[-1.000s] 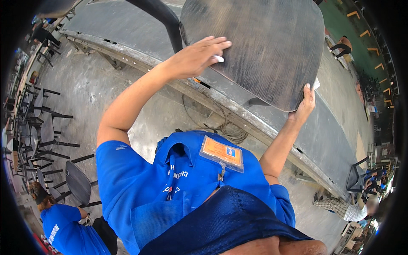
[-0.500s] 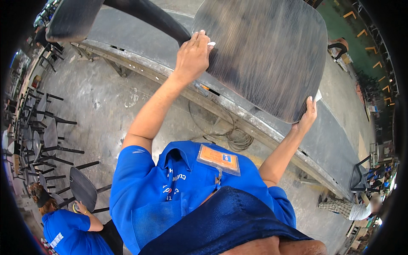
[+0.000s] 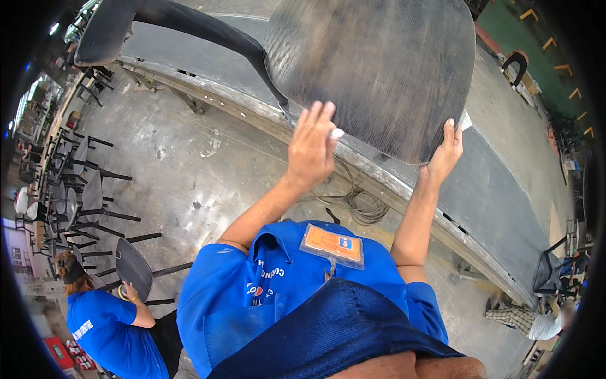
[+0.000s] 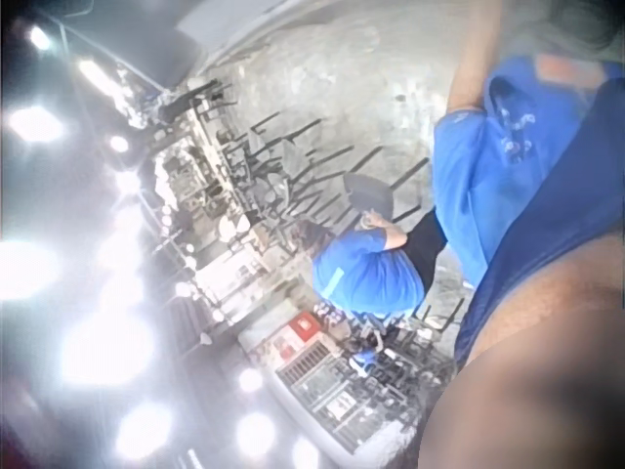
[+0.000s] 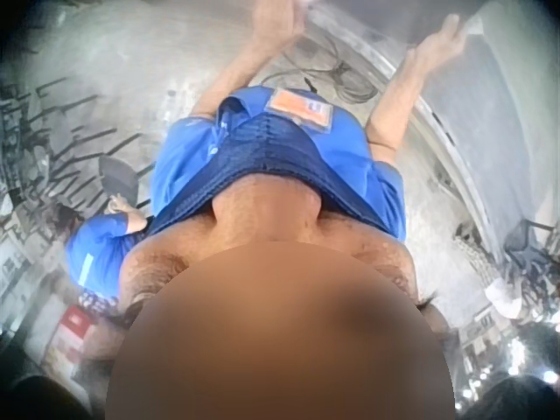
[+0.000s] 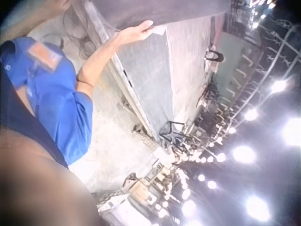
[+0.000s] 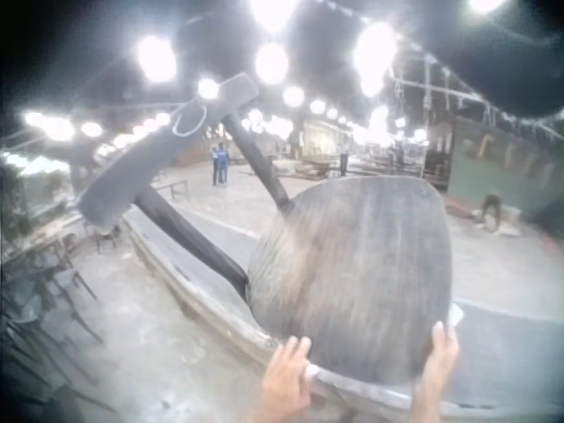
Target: The person wipes the seat and legs of a dark-colored chair using a white cloth. They lift and rotate the chair to access different surfaces, then place it back on the floor. The person repeats this process with another chair.
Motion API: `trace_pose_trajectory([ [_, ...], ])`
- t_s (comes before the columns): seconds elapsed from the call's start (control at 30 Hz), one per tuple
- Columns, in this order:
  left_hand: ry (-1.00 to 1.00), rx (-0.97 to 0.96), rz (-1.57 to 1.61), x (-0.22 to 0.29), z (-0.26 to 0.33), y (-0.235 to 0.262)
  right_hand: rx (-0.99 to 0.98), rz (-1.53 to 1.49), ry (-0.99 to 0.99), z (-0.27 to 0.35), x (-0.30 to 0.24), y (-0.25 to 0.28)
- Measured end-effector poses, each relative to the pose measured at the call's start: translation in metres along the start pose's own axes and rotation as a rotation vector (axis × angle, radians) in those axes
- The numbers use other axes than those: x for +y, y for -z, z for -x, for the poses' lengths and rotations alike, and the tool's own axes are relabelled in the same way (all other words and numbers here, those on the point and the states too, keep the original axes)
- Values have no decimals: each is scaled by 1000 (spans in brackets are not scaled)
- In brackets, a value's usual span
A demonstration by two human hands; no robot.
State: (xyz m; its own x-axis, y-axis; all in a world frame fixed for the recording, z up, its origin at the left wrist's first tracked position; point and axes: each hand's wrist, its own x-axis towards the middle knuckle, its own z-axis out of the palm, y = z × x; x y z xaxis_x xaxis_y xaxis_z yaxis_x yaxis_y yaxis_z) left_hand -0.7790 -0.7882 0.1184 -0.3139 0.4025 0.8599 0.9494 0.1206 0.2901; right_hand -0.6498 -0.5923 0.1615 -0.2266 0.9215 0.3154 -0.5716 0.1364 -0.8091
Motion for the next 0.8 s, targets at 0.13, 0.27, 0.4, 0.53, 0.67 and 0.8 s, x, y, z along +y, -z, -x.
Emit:
trace_pose_trajectory([
  [0.13, -50, -88, 67, 38, 6, -16, -34, -3, 5, -7, 7, 0],
  [0.27, -141, -145, 186, 61, 1, -32, -70, 0, 20, -13, 9, -3],
  [0.4, -172, -129, 234, 46, -8, -34, -97, 14, 46, -21, 9, -7],
  [0.53, -209, 39, 161, 13, -18, -28, -90, -18, 12, -26, 10, -10],
  [0.67, -253, 4, 126, 4, -25, -39, -90, -46, -12, -32, 10, -13],
  [0.8, -295, 190, 437, -17, -38, -61, -68, -26, -40, -45, 11, -17],
])
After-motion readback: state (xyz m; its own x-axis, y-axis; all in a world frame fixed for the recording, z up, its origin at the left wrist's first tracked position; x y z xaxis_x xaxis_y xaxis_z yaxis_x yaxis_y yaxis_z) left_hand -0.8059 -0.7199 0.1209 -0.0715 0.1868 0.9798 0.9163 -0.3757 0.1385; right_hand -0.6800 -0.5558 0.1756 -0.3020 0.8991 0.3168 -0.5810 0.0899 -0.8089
